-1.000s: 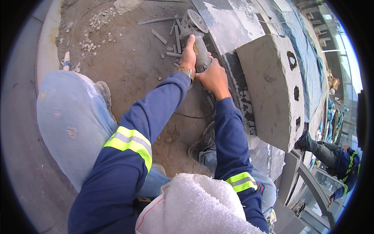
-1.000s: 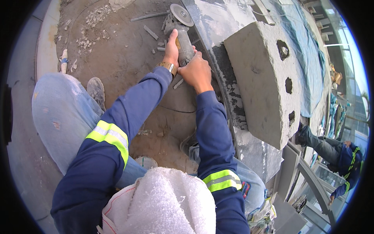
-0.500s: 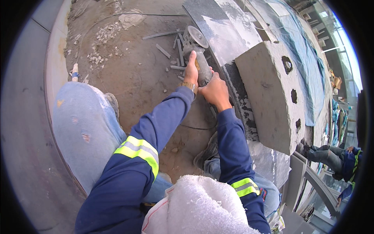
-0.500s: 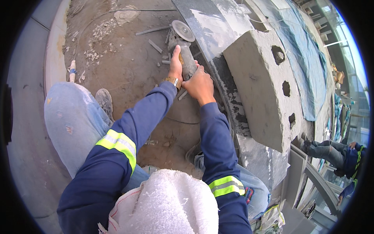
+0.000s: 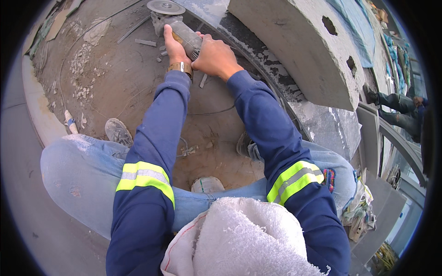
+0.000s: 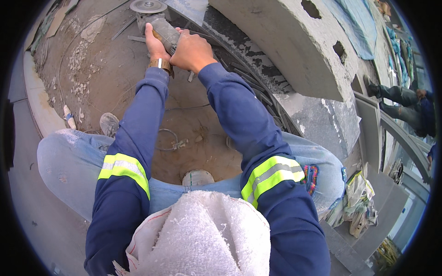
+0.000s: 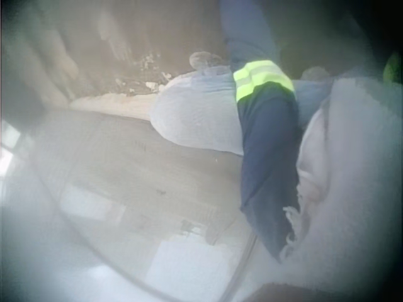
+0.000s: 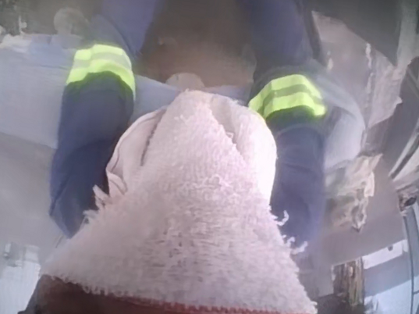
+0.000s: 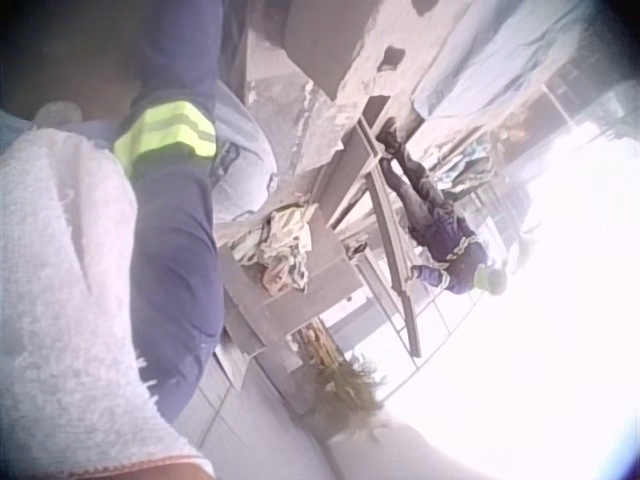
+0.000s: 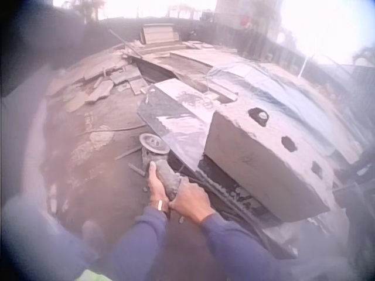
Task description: The person uses an angle grinder to cut or grind a concrete block on the ground. They hold the tool with both hands and move it along the edge of the block, generating dust and debris.
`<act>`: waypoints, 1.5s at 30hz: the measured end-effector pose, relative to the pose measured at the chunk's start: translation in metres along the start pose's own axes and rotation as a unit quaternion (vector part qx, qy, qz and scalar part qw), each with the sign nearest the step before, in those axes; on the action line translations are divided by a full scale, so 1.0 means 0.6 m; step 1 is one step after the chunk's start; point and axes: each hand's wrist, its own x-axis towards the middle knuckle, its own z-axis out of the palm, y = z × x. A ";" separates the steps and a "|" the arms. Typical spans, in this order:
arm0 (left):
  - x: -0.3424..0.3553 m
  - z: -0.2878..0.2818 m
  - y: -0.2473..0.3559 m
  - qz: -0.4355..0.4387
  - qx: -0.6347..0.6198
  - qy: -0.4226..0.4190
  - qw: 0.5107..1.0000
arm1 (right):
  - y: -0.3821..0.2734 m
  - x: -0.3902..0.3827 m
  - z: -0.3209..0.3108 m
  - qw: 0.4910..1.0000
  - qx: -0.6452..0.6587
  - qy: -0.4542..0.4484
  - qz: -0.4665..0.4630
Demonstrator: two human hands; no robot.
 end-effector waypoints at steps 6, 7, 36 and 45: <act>0.016 -0.015 0.008 0.026 0.027 -0.021 0.999 | 0.000 0.003 0.010 1.000 0.019 0.007 -0.008; 0.020 -0.016 0.008 0.011 0.016 -0.025 0.999 | -0.001 0.006 0.010 1.000 0.023 0.012 -0.014; -0.035 -0.224 0.219 0.080 -0.137 0.058 0.986 | -0.243 0.040 0.097 0.966 -0.045 -0.189 -0.173; -0.032 -0.292 0.300 0.125 -0.168 0.091 0.974 | -0.077 0.103 0.030 0.671 -0.635 -0.296 -0.242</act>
